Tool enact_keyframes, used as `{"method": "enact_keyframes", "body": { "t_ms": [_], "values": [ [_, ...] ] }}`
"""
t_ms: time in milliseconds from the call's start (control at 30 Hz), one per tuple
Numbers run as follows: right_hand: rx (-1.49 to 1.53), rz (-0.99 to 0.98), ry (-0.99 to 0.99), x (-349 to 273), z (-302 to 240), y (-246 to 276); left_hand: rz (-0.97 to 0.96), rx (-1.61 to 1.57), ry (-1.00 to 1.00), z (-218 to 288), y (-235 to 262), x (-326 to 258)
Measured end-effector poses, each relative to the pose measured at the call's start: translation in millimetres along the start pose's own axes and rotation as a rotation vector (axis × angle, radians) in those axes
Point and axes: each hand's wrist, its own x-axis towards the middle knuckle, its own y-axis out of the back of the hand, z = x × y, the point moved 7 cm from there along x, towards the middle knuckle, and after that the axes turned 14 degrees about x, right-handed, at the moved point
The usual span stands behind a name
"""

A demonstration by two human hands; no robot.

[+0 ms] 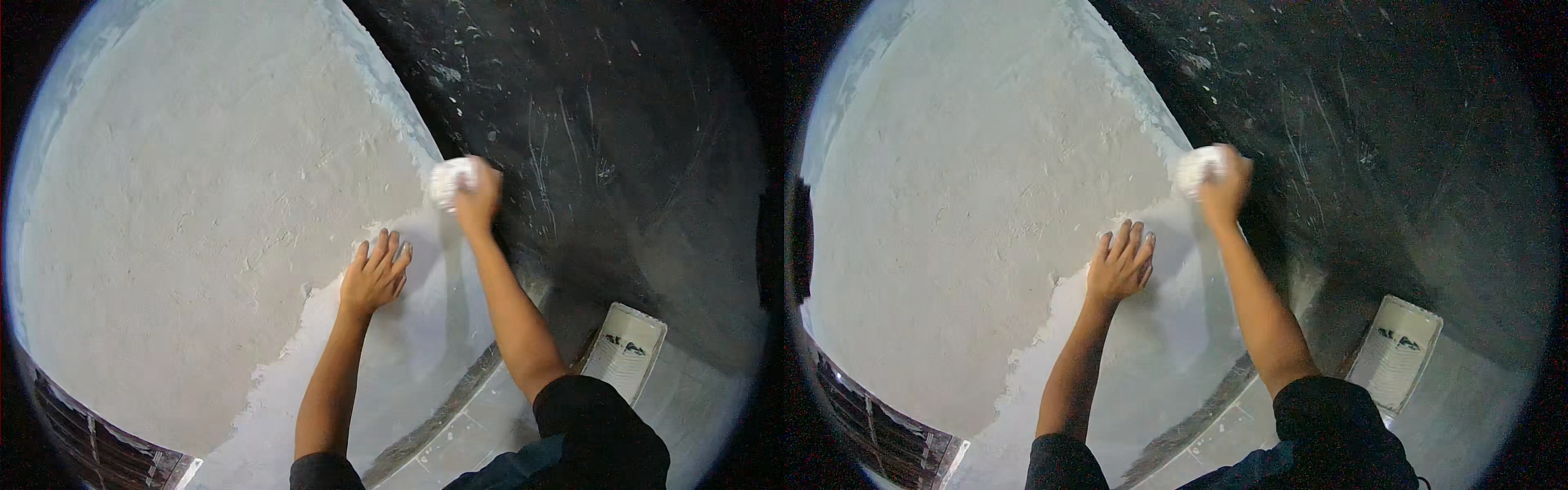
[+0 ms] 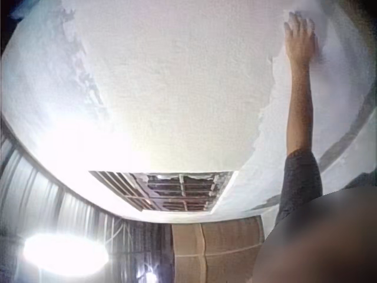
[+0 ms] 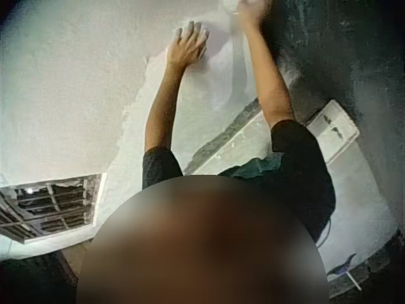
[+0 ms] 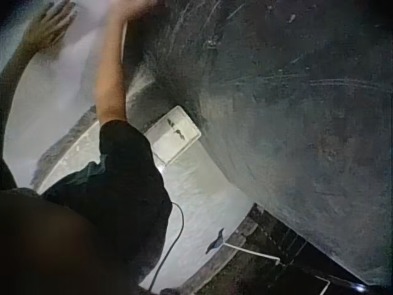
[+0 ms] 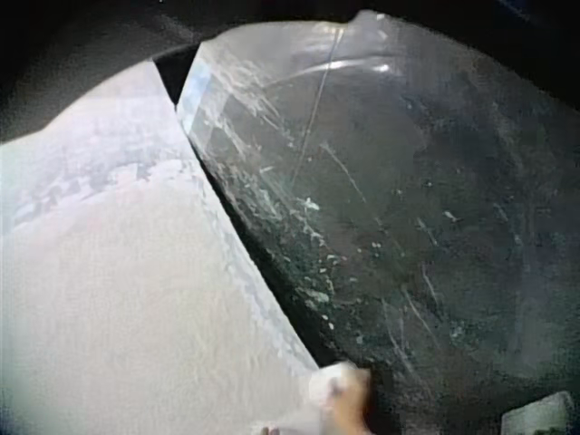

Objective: The person applies wall filler from a putty tray to a wall surface with a putty knife, smoothing the surface in preparation for painting.

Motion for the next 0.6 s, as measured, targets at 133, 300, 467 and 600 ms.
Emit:
{"method": "enact_keyframes", "body": {
  "t_ms": [133,300,467,600],
  "values": [
    [0.242,0.010,0.019,-0.6,-4.1,3.1,0.013,0.043,-0.006,0.8,-5.1,-4.4],
    [-0.093,0.000,0.110,-5.6,-19.2,2.2,0.094,-0.139,-0.029,-3.4,12.9,-4.5],
    [-0.104,0.060,-0.022,-17.2,-31.0,45.6,0.109,-0.307,0.072,2.6,26.4,-22.7],
    [-0.048,-0.057,-0.005,-28.3,-48.4,66.5,0.138,-0.470,0.163,29.2,43.4,-19.5]
  ]
}}
